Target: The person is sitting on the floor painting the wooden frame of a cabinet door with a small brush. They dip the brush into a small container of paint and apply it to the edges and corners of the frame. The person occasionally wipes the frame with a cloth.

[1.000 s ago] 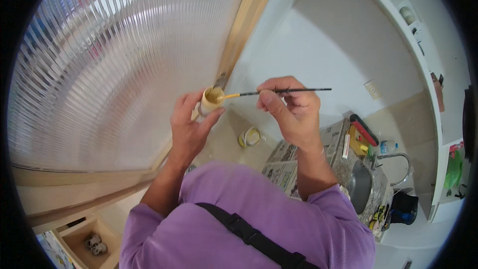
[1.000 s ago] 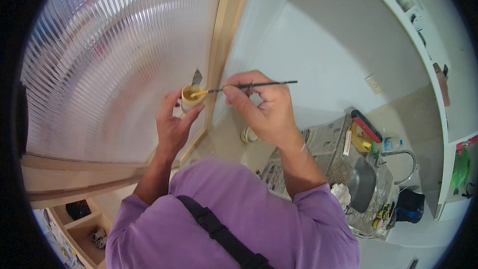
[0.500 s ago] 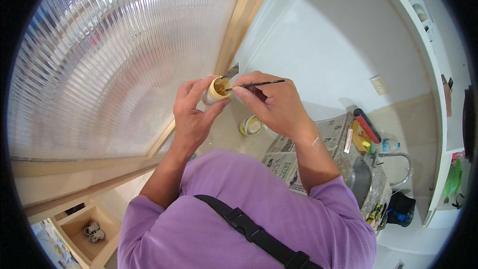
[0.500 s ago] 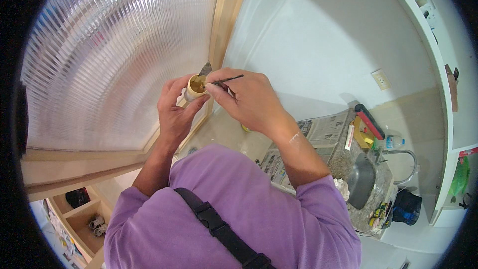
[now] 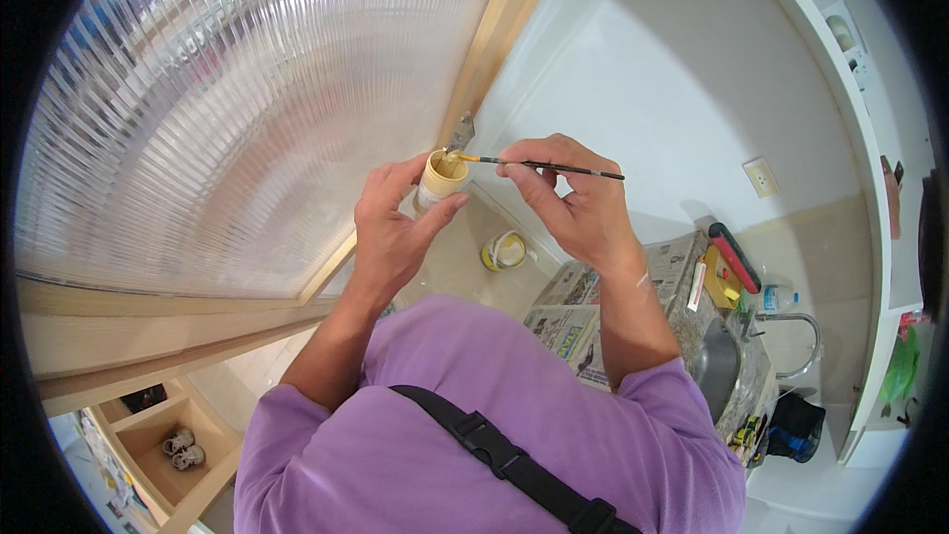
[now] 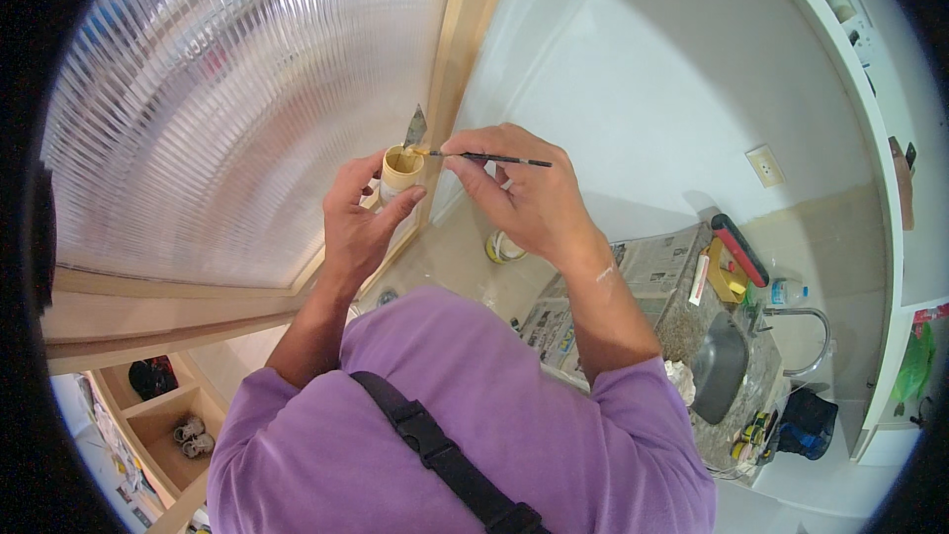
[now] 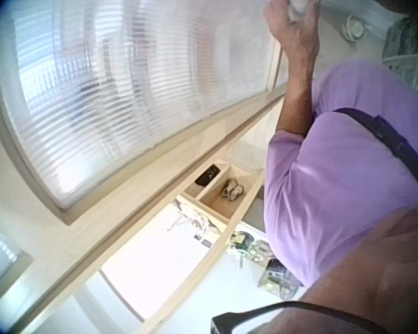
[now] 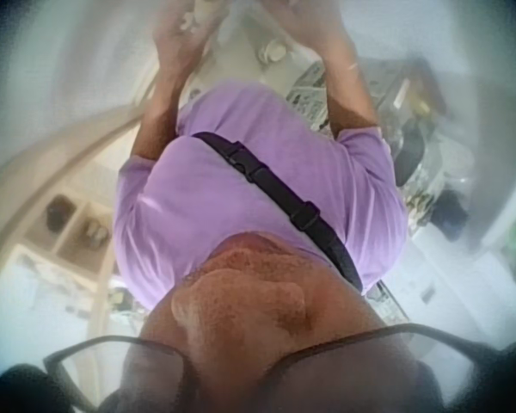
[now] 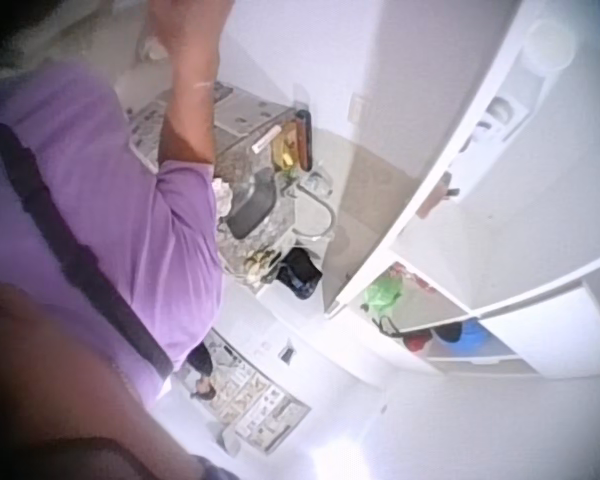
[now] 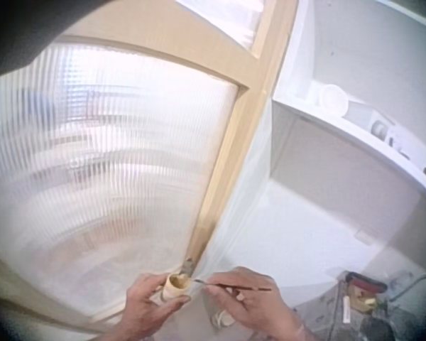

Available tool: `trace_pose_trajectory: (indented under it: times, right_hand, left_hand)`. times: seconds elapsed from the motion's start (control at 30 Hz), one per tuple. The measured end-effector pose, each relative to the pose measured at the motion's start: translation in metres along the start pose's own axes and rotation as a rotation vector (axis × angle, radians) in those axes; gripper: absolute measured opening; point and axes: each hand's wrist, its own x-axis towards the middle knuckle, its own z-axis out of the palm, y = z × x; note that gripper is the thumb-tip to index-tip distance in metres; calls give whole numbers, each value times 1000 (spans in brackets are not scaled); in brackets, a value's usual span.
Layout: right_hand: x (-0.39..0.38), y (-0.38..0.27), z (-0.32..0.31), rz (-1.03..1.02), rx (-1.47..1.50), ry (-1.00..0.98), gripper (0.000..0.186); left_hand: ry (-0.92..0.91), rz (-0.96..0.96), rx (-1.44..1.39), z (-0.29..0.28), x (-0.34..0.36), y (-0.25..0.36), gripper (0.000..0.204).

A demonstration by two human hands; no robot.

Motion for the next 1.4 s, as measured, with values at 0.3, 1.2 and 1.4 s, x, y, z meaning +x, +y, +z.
trace_pose_trajectory:
  times: [0.3,1.2,1.4]
  right_hand:
    - [7,-3,-12,-13,274,207,13]
    - [232,-7,-148,-541,-409,603,13]
    - [232,-10,-150,-667,-530,567,15]
  left_hand:
    - [-6,-1,58,2,1,-5,50]
    - [-48,-112,-60,-4,-11,-26,50]
    - [-53,-101,-68,-1,-8,-31,49]
